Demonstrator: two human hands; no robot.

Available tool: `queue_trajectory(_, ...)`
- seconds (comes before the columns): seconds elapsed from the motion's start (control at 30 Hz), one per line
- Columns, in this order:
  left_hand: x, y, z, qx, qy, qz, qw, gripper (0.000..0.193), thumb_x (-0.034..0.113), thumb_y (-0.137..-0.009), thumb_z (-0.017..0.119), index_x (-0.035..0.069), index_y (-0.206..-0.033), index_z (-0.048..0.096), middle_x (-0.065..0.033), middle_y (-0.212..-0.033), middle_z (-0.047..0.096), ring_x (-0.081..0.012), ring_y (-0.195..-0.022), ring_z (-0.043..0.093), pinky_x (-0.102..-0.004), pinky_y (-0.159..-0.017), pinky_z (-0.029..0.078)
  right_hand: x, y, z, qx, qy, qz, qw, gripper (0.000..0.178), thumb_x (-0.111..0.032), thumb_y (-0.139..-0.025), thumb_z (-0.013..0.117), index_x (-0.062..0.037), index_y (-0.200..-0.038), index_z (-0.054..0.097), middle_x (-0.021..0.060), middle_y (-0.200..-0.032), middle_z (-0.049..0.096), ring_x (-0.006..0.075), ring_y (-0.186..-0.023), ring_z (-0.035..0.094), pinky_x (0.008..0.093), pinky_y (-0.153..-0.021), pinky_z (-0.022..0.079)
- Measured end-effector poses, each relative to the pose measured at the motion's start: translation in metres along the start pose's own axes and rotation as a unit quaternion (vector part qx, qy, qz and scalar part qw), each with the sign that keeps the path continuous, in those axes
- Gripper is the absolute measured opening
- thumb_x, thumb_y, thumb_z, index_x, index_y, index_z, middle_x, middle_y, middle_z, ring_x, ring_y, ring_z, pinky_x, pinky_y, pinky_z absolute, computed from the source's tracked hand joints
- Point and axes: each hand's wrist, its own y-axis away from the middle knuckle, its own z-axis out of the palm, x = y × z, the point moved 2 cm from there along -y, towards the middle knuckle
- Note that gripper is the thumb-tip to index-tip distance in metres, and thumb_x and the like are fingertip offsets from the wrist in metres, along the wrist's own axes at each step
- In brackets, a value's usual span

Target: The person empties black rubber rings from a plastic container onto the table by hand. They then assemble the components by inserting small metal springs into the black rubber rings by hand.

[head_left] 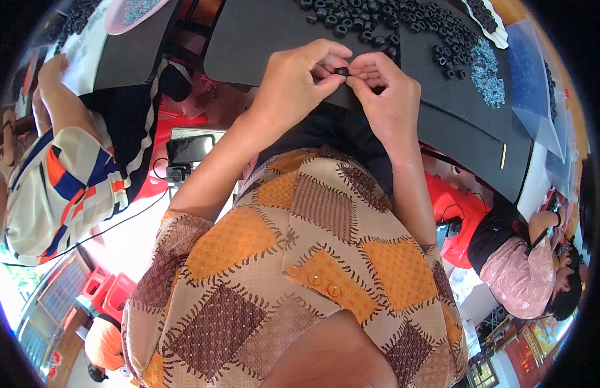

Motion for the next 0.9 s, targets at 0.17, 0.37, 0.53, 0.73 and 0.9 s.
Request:
queue_trajectory(0.17, 0.001, -0.003, 0.003, 0.011, 0.040, -0.018, 0.999, 0.030, -0.001, -0.081, 0.074, 0.002, -0.111, 0.068, -0.0096, -0.097, 0.075, -0.0133, -0.087, 0.072, -0.0267, -0.078, 0.058, 0.005, -0.001, -0.002, 0.015, -0.027, -0.011, 0.999, 0.019, 0.005, -0.079, 0.073, -0.0020, -0.096, 0.067, 0.0046, -0.087, 0.073, 0.0100, -0.078, 0.069, 0.0246, -0.070, 0.055)
queue_trajectory(0.37, 0.002, -0.005, 0.003, -0.008, 0.017, 0.004, 1.000, 0.028, -0.001, -0.082, 0.074, 0.001, -0.109, 0.067, -0.0094, -0.095, 0.074, -0.0131, -0.089, 0.072, -0.0274, -0.079, 0.059, 0.001, 0.001, -0.003, 0.032, 0.033, -0.024, 0.999, 0.020, 0.002, -0.076, 0.073, -0.0038, -0.094, 0.065, 0.0091, -0.084, 0.072, 0.0171, -0.077, 0.073, 0.0295, -0.069, 0.058)
queue_trajectory(0.53, 0.006, -0.008, 0.007, -0.003, -0.035, 0.059, 0.998, 0.030, 0.001, -0.079, 0.076, 0.004, -0.108, 0.067, -0.0094, -0.093, 0.073, -0.0170, -0.087, 0.073, -0.0284, -0.076, 0.059, 0.001, 0.001, -0.007, 0.032, -0.012, -0.006, 0.999, 0.018, 0.000, -0.079, 0.071, -0.0032, -0.096, 0.066, 0.0097, -0.085, 0.073, 0.0175, -0.078, 0.073, 0.0303, -0.069, 0.057)
queue_trajectory(0.73, 0.010, -0.010, 0.009, -0.003, -0.045, 0.081, 0.996, 0.030, 0.003, -0.079, 0.076, 0.005, -0.108, 0.066, -0.0100, -0.094, 0.073, -0.0185, -0.083, 0.073, -0.0285, -0.074, 0.058, -0.002, 0.000, -0.016, -0.001, -0.044, 0.006, 0.999, 0.012, -0.009, -0.086, 0.070, -0.0013, -0.094, 0.066, 0.0110, -0.081, 0.073, 0.0173, -0.076, 0.073, 0.0294, -0.069, 0.055)
queue_trajectory(0.9, 0.006, -0.009, 0.009, -0.008, -0.002, 0.036, 0.999, 0.024, 0.006, -0.079, 0.077, 0.003, -0.102, 0.069, -0.0111, -0.094, 0.073, -0.0211, -0.081, 0.072, -0.0289, -0.074, 0.057, 0.000, -0.001, -0.014, -0.002, -0.040, 0.016, 0.999, 0.011, -0.011, -0.087, 0.070, -0.0007, -0.091, 0.066, 0.0103, -0.076, 0.071, 0.0167, -0.071, 0.072, 0.0286, -0.068, 0.055)
